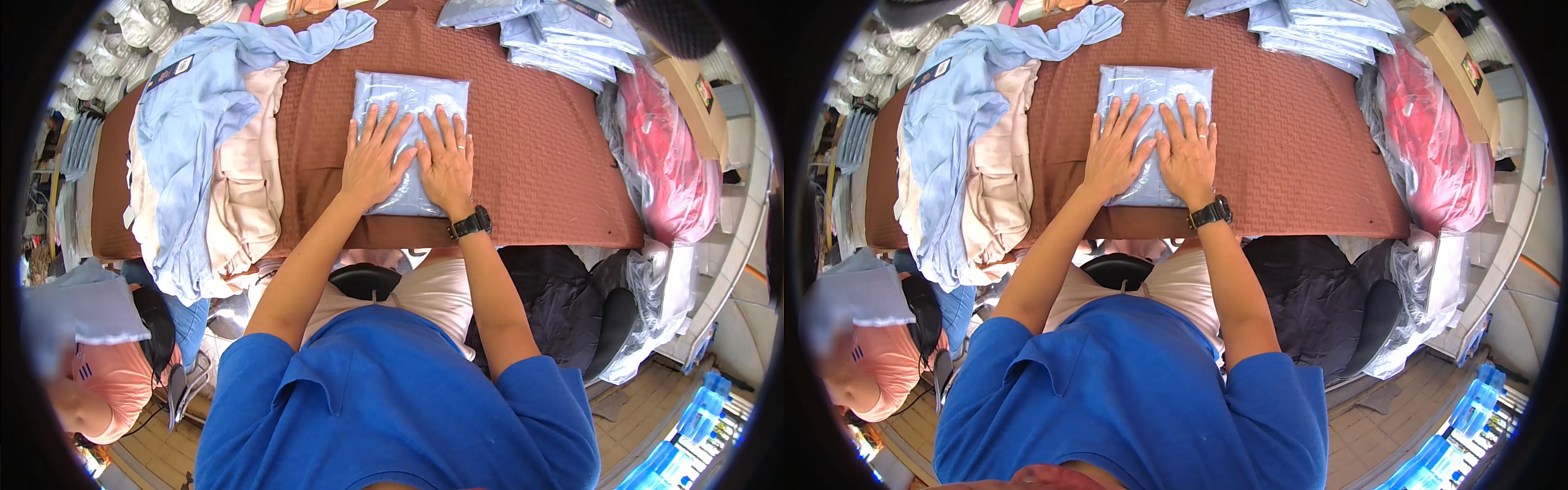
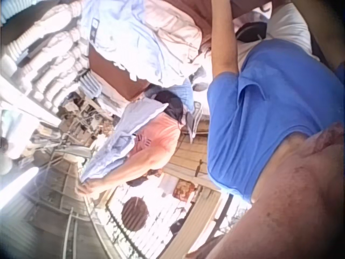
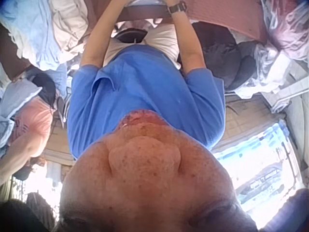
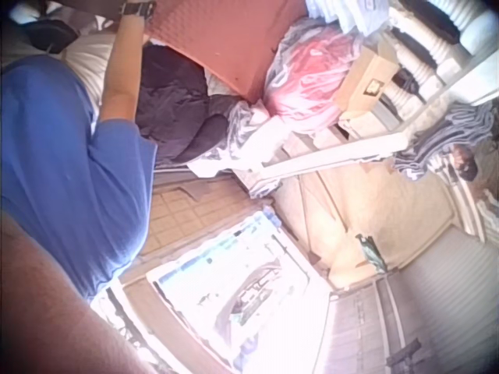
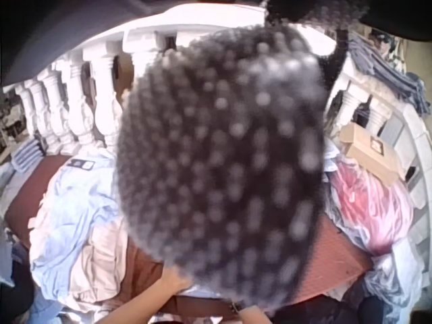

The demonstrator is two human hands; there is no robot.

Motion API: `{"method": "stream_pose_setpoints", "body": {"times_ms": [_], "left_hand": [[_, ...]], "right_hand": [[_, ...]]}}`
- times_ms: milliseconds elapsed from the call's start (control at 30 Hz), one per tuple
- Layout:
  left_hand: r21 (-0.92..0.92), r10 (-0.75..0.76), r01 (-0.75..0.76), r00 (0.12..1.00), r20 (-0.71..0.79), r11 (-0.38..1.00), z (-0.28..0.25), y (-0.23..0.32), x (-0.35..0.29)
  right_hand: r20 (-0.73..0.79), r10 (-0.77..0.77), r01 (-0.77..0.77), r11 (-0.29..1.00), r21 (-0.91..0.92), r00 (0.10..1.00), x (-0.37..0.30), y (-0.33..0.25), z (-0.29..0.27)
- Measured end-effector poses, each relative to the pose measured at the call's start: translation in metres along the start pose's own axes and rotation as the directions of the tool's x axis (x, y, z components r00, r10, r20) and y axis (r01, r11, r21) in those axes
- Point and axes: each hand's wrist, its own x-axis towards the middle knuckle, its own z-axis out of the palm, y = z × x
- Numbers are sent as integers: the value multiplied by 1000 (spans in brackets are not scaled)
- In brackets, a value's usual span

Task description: The person places a folded blue shirt into a plastic bag, seals the bag by hand using an adhesive strip, and then takes another blue shirt from a stack to flatten it out on the table.

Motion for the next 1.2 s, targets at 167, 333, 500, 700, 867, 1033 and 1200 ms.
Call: {"method": "stream_pose_setpoints", "body": {"times_ms": [167,333,500,700,867,1033,1200], "left_hand": [[5,-8,8,1000,11,1000,1,-1,1],[-2,1,-1,1000,-17,1000,3,-2,1],[9,7,-7,999,-36,1000,4,-2,2],[6,0,0,999,-41,1000,5,-2,2],[28,-14,14,1000,2,1000,5,-3,2],[54,-13,12,1000,8,998,4,-2,2],[92,0,1,1000,-18,996,7,-1,2]], "right_hand": [[9,11,-11,1000,12,1000,1,0,0],[-9,7,-7,1000,26,1000,1,0,0],[-23,11,-10,999,34,1000,2,0,0],[-18,17,-17,1000,17,1000,2,0,0],[-16,17,-17,1000,4,1000,3,-1,-1],[-18,23,-23,1000,-4,1000,3,-2,-1],[-30,23,-24,1000,-7,999,3,-3,0]]}}
